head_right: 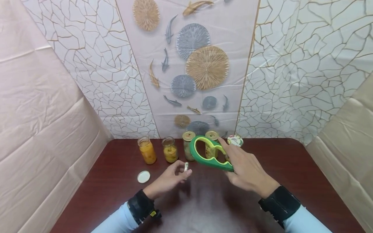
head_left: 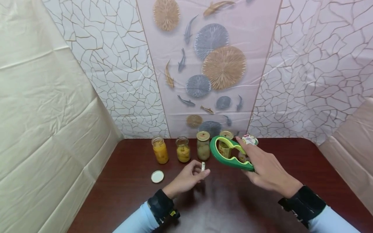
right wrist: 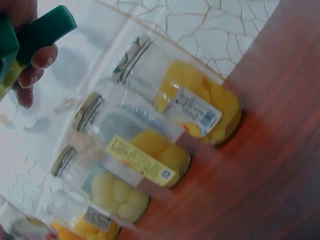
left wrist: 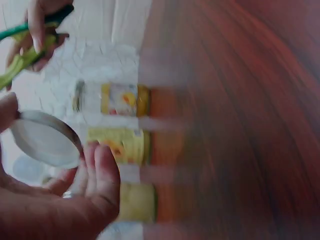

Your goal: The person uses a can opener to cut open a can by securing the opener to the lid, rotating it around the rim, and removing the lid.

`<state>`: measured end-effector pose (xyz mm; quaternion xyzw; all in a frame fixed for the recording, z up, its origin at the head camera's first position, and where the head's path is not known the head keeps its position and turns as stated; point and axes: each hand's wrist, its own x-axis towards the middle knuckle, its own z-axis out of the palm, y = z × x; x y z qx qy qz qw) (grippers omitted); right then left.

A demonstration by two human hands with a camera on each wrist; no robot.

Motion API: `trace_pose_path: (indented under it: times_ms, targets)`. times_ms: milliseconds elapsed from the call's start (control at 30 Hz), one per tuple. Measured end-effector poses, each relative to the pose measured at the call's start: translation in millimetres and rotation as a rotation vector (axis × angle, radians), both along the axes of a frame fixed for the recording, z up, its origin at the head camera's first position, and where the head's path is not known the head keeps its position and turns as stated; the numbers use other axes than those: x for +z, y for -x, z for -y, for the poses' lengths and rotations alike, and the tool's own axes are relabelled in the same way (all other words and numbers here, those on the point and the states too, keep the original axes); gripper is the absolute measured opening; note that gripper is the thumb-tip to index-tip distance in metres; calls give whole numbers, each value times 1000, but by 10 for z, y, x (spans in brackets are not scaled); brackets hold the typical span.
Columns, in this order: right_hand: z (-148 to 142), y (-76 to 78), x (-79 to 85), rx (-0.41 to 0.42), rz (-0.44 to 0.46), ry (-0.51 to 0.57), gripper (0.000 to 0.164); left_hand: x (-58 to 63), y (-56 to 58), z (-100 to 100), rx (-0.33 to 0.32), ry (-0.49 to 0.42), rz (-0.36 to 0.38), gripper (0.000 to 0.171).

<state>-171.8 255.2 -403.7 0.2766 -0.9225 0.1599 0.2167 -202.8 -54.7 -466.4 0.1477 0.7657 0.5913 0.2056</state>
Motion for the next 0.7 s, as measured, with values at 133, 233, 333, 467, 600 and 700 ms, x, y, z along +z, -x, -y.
trace_pose_path:
  times_ms: [133, 233, 333, 467, 600, 700]
  targets:
    - [-129, 28, 100, -41, -38, 12, 101, -73, 103, 179, 42, 153, -76, 53]
    - [-223, 31, 189, -72, -48, 30, 101, -96, 140, 290, 60, 266, -146, 55]
    - [-282, 15, 246, -98, -36, 53, 102, -139, 176, 375, 91, 400, -208, 55]
    - [-308, -2, 260, -108, -21, 68, 104, -243, 258, 443, 107, 562, -250, 59]
    - [-308, 7, 243, -106, -15, 69, 101, -314, 317, 468, 99, 626, -271, 59]
    - [-303, 16, 234, -108, -11, 69, 99, -338, 332, 474, 103, 636, -277, 57]
